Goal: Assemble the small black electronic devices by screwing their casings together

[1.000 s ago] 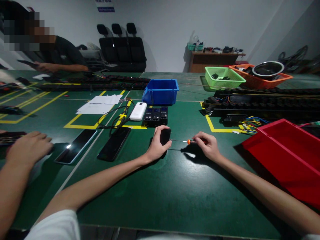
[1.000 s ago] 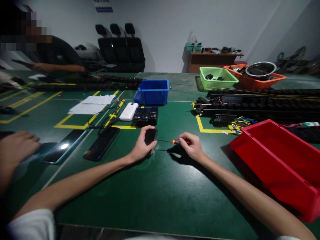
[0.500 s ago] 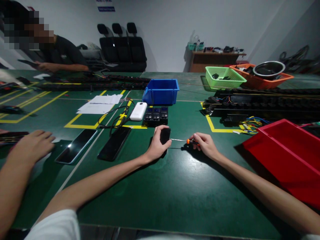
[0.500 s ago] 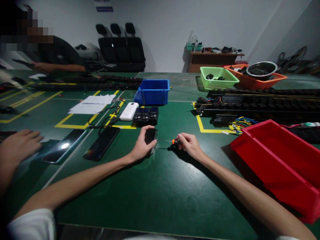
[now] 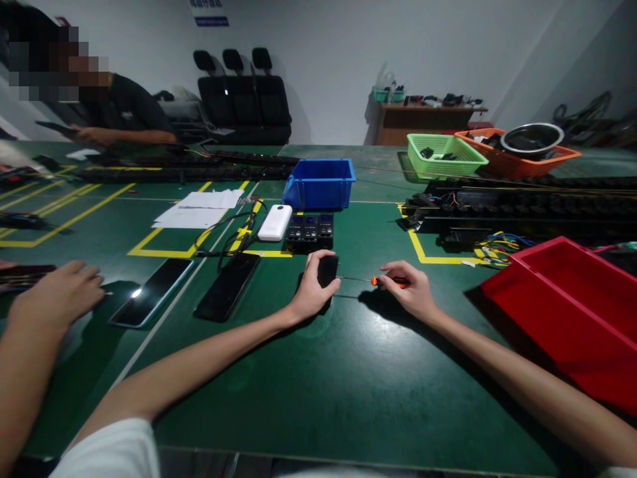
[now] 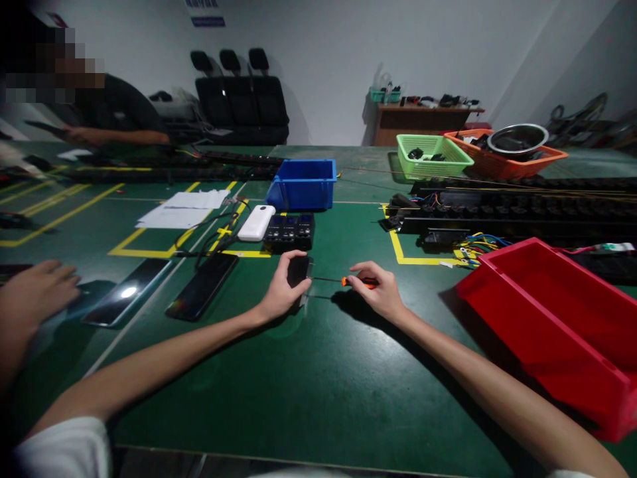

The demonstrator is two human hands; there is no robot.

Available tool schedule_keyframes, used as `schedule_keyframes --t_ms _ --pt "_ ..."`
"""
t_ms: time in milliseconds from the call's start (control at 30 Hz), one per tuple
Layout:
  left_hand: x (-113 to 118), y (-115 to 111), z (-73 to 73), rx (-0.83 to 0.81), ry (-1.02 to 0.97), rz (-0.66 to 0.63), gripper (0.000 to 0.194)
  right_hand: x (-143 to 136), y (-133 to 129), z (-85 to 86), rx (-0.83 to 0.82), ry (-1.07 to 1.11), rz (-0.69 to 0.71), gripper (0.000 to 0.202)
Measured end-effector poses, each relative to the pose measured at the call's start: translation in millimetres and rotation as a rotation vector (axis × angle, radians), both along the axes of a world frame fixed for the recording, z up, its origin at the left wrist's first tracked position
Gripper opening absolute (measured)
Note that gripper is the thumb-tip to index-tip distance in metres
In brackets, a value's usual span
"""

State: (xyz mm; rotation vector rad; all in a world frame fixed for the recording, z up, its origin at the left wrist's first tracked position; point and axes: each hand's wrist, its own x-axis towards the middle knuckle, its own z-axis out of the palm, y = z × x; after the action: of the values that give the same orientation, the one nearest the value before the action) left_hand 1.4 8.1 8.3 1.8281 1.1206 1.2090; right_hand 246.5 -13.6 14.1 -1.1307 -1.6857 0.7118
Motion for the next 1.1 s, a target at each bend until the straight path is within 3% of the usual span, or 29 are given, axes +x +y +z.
schedule_keyframes --t_ms 167,467,667,1100 --pt "1 0 -0.7 0.003 -0.001 0.008 0.050 2 0 -1.9 -0.027 0.039 -0.010 0.024" --pt "1 1 -1.0 -0.010 -0.021 0.007 0.050 10 13 -8.7 -0.170 0.308 0.051 0.029" --pt "-1 3 -3.0 0.018 -0.004 0.025 0.051 6 11 -5.6 -0.230 0.213 0.063 0.031" --pt "-2 6 -4.3 0.025 -0.019 0.070 0.049 7 13 -4.4 -0.104 0.091 0.068 0.023"
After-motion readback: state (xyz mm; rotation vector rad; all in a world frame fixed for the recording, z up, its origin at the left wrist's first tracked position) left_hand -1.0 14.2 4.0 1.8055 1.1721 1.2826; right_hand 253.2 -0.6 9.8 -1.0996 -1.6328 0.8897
